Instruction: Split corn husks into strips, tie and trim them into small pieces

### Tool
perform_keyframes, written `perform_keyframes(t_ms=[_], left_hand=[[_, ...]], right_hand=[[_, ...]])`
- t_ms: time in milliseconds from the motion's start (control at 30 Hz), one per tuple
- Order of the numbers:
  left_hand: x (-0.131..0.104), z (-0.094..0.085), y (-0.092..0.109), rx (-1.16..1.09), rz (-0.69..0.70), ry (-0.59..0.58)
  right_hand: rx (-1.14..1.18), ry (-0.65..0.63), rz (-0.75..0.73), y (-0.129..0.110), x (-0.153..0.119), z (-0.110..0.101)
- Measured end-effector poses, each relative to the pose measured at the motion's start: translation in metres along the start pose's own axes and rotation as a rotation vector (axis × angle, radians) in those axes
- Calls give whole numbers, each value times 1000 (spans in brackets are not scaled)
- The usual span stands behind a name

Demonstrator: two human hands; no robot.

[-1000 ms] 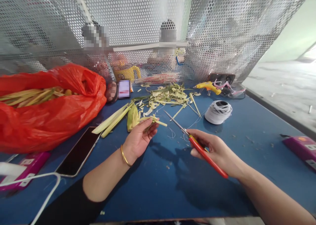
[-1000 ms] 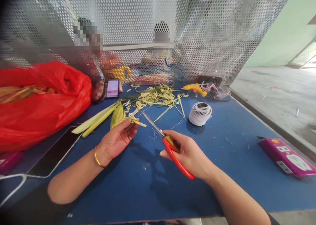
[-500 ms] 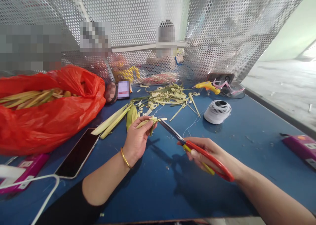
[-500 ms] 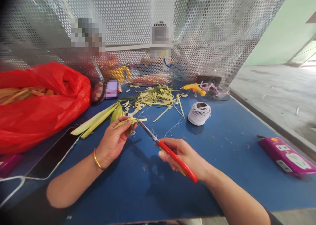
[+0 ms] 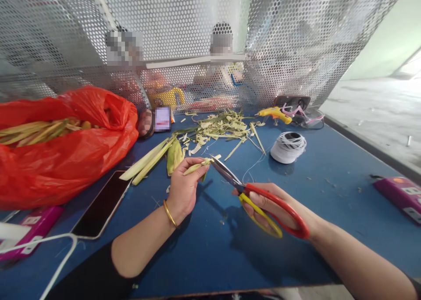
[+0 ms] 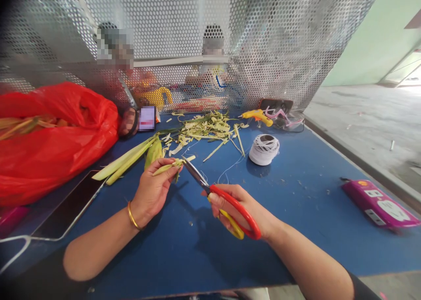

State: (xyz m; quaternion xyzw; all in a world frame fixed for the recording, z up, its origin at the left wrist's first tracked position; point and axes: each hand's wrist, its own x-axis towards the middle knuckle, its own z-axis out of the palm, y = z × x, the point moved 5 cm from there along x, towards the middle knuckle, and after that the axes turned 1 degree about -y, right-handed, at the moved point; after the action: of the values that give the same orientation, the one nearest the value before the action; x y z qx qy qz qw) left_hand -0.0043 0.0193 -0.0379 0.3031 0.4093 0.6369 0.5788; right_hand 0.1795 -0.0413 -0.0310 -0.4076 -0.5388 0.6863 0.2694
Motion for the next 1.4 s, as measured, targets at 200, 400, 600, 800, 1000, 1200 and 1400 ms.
perform_keyframes(t_ms=[200, 400, 600, 800, 1000, 1200, 1400], left_hand=[[1, -2, -1, 23, 35, 20], [2, -2, -2, 11, 16, -1], [2, -2, -3, 14, 1, -2], [2, -1, -3, 14, 6, -12], [2, -1, -2, -4, -9, -16], [7, -4, 1, -62, -86, -27], [12, -7, 9, -142, -70, -32]], right_hand=[[-23, -1, 4, 2, -1, 2], [-56, 13, 7, 0, 1, 1], [-120, 41, -8, -5, 1, 0], [-133, 49, -7, -5, 0, 1], [-170, 71, 3, -4, 2, 5], [-291, 113, -123, -11, 1, -4], [-389, 49, -122, -12, -5, -10]])
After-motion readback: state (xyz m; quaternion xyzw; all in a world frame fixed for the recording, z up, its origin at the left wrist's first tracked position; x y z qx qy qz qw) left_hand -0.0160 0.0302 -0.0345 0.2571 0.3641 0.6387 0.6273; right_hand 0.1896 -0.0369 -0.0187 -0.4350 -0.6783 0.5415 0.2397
